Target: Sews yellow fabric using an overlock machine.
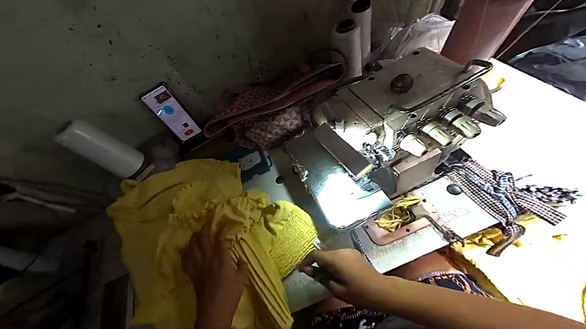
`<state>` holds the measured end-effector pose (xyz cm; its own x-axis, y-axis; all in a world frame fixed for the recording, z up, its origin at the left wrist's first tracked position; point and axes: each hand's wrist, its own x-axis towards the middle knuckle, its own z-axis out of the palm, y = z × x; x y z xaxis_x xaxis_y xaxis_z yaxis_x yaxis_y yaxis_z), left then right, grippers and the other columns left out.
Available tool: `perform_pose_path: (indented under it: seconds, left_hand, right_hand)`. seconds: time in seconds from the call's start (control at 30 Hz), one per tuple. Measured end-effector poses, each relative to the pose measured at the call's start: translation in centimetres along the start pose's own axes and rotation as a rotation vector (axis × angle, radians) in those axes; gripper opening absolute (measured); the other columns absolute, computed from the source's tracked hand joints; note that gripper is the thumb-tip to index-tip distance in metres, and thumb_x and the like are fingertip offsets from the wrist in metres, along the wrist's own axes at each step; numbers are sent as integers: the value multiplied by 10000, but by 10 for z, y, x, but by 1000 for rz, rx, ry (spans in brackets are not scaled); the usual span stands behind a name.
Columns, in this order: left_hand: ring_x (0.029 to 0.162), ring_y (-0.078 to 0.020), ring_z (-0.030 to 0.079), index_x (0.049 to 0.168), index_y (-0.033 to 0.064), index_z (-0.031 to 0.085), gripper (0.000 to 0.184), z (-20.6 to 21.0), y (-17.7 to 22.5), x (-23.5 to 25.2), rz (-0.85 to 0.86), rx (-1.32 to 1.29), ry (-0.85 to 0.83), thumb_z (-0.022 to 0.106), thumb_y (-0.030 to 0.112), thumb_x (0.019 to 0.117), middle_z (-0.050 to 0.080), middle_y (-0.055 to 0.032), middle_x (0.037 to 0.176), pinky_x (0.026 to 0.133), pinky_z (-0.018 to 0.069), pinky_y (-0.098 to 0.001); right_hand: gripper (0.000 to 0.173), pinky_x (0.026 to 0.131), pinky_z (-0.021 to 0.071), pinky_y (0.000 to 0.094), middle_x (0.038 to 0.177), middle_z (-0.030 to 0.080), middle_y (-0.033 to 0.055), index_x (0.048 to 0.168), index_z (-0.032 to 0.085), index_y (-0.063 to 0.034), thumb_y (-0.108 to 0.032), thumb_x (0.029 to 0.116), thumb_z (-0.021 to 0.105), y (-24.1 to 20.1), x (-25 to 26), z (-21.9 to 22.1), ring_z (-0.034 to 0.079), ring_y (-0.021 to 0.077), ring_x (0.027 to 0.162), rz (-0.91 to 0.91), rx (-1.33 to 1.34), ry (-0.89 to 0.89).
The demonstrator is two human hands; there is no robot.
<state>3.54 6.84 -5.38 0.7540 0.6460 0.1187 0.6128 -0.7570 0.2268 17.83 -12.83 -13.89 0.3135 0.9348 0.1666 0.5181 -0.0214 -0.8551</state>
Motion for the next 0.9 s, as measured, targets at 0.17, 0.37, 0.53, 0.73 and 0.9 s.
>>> perform_pose_path:
  seconds: [0.17, 0.37, 0.53, 0.73, 0.9]
  left_hand:
    - [1400, -473, 438, 1455, 32, 531, 495, 12, -25, 50, -82, 148, -173, 579, 15, 963, 472, -281, 1502, 1129, 337, -635]
    - [1012, -426, 659, 1424, 24, 496, 394, -105, 4, 65, -82, -194, 126, 451, 52, 1033, 654, -269, 1189, 841, 510, -635]
    - [835, -497, 636, 1322, 29, 557, 325, -232, 54, 55, 14, 140, 342, 439, 159, 1048, 647, -287, 921, 678, 448, -694]
    - [1093, -430, 591, 1376, 45, 517, 381, -291, 80, 49, -132, 7, 345, 401, 268, 1090, 609, -284, 1186, 859, 428, -672]
    - [1203, -471, 557, 1420, 49, 511, 397, -297, 53, 59, -272, 17, 325, 368, 236, 1099, 583, -309, 1288, 931, 404, -701]
  right_hand:
    - [453, 876, 531, 568, 1324, 585, 212, 1451, 587, -153, -61, 1024, 470, -4, 46, 25, 656, 368, 1052, 144, 53, -299]
    - [469, 1052, 481, 553, 1585, 422, 196, 1518, 507, -115, -98, 1055, 435, -35, 110, 16, 567, 363, 1316, 10, 77, -124]
    - [343, 926, 527, 546, 1321, 605, 203, 1370, 598, -16, -153, 1074, 491, -89, 187, -26, 641, 330, 1120, -200, 163, 181]
    - [685, 845, 541, 465, 1321, 596, 217, 1438, 524, 9, -361, 906, 748, -160, 216, -52, 629, 283, 1061, -419, 391, 201]
    - [291, 765, 507, 673, 996, 713, 228, 1211, 692, -11, -172, 978, 623, -178, 231, -76, 690, 434, 944, -243, -124, 169]
